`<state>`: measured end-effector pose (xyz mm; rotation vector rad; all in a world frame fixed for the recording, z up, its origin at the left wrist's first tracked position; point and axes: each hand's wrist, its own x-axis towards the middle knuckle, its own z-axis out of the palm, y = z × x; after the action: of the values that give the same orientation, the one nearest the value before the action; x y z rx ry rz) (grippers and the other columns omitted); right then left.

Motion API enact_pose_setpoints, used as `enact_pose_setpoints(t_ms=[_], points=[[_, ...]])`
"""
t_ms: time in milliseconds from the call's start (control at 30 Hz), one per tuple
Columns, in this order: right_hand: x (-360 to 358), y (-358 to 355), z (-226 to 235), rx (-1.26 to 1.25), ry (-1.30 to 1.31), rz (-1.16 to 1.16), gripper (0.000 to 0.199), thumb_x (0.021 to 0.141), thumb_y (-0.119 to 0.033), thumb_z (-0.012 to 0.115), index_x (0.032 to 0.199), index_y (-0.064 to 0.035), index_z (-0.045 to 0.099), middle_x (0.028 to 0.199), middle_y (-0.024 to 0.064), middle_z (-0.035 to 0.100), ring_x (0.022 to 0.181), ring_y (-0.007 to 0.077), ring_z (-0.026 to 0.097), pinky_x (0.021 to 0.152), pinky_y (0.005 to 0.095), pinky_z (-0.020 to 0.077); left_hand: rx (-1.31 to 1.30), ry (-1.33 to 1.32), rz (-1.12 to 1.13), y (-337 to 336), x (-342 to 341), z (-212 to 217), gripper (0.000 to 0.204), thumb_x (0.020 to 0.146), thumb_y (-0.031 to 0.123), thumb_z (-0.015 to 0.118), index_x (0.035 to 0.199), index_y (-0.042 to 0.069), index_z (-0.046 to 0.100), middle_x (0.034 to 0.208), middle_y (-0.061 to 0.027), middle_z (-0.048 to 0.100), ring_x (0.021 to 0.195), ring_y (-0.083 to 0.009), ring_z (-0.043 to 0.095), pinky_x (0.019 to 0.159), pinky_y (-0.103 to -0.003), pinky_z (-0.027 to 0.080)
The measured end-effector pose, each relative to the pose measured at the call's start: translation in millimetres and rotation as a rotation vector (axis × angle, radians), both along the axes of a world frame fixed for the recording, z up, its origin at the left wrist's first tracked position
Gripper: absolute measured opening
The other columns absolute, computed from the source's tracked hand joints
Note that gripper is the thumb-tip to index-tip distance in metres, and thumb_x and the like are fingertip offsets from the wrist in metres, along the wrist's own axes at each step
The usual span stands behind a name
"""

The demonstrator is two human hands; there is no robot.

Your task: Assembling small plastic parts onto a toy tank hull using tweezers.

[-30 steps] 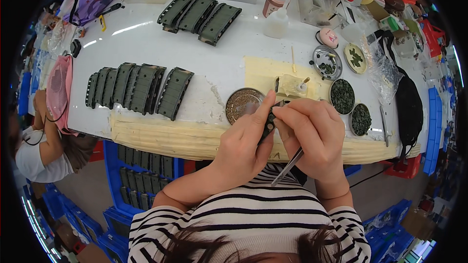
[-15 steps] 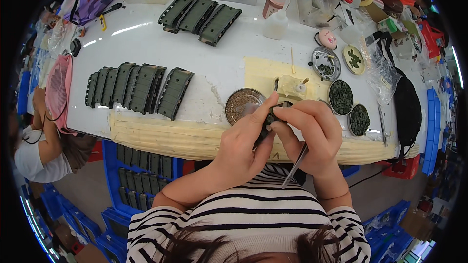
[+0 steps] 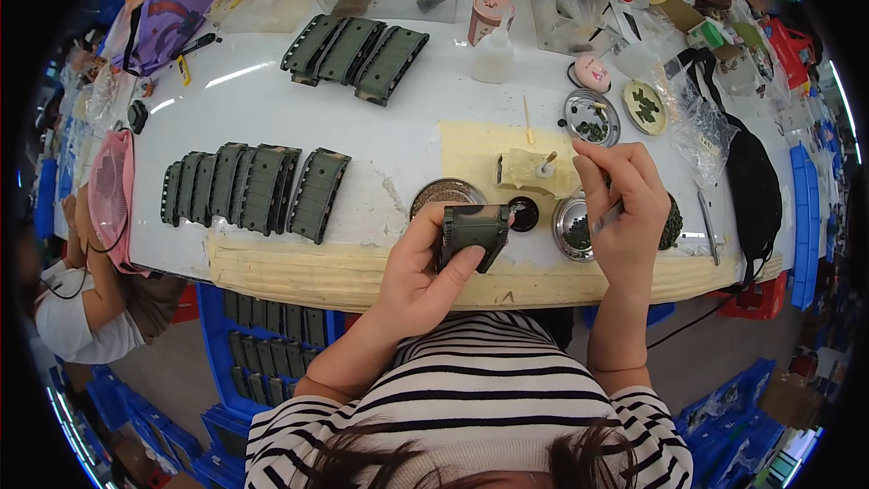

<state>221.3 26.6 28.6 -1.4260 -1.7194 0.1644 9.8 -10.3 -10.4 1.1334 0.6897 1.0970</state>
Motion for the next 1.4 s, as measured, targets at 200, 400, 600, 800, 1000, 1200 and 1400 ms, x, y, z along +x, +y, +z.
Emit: enact_pose_setpoints(t_ms=[200, 400, 600, 800, 1000, 1200, 1400], points=[[-3, 9, -8, -0.077, -0.007, 0.062, 0.015, 0.077, -0.002, 0.072, 0.092, -0.0028, 0.068, 0.077, 0.0071, 0.056, 0.064, 0.0176, 0.057, 0.055, 0.0287, 0.0446, -0.042, -0.112, -0.031, 1, 2, 4, 0.033, 0.095, 0.003, 0.049, 0.127, -0.003, 0.041, 0.121, -0.0185, 0.059, 0.104, -0.0207, 0.06, 0.093, -0.034, 0.047], [-3, 11, -10, -0.066, 0.019, 0.105, 0.012, 0.077, -0.001, 0.072, 0.088, -0.0012, 0.067, 0.077, 0.0075, 0.057, 0.064, 0.0181, 0.059, 0.056, 0.0285, 0.0453, -0.113, -0.207, -0.057, 3, 2, 1, 0.038, 0.097, 0.006, 0.048, 0.133, -0.001, 0.039, 0.119, -0.0187, 0.059, 0.103, -0.02, 0.06, 0.092, -0.033, 0.048], [-2, 10, -11, -0.067, 0.066, 0.1, 0.011, 0.078, 0.0, 0.071, 0.087, -0.0009, 0.066, 0.078, 0.0081, 0.058, 0.065, 0.0185, 0.061, 0.056, 0.0284, 0.0456, -0.302, -0.347, -0.095, 5, 3, 0, 0.042, 0.098, 0.014, 0.049, 0.137, 0.001, 0.038, 0.114, -0.0172, 0.061, 0.096, -0.0212, 0.064, 0.086, -0.033, 0.051], [-1, -7, 9, 0.062, 0.122, -0.069, 0.012, 0.079, 0.001, 0.071, 0.089, -0.0018, 0.069, 0.077, 0.0029, 0.056, 0.055, 0.0081, 0.045, 0.049, 0.0219, 0.0339, -0.447, -0.507, -0.164, 7, 5, -4, 0.043, 0.098, 0.02, 0.05, 0.136, 0.001, 0.04, 0.106, -0.0139, 0.063, 0.088, -0.0189, 0.065, 0.08, -0.033, 0.053], [-11, -22, 12, 0.09, 0.438, 0.245, 0.009, 0.089, -0.004, 0.063, 0.094, 0.0031, 0.062, 0.084, 0.0048, 0.057, 0.071, 0.0074, 0.049, 0.062, 0.0186, 0.0368, -0.598, -0.721, -0.263, 5, 10, -5, 0.047, 0.098, 0.022, 0.051, 0.137, 0.0, 0.038, 0.1, -0.0135, 0.064, 0.082, -0.0196, 0.066, 0.076, -0.034, 0.055], [-28, -24, -2, -0.153, 0.892, 0.451, 0.013, 0.097, -0.008, 0.052, 0.104, 0.0031, 0.049, 0.093, 0.0065, 0.054, 0.088, 0.0171, 0.067, 0.076, 0.025, 0.0527, -0.666, -0.798, -0.322, 2, 12, -9, 0.045, 0.098, 0.023, 0.051, 0.135, 0.0, 0.038, 0.1, -0.0137, 0.064, 0.082, -0.0201, 0.066, 0.074, -0.036, 0.056], [-32, -23, 0, -0.166, 0.88, 0.445, 0.015, 0.097, -0.009, 0.052, 0.103, 0.0042, 0.049, 0.093, 0.0068, 0.054, 0.085, 0.0173, 0.067, 0.076, 0.0262, 0.0548, -0.692, -0.811, -0.321, 1, 10, -8, 0.043, 0.098, 0.022, 0.05, 0.133, 0.0, 0.04, 0.099, -0.0137, 0.065, 0.083, -0.02, 0.066, 0.074, -0.036, 0.056]])
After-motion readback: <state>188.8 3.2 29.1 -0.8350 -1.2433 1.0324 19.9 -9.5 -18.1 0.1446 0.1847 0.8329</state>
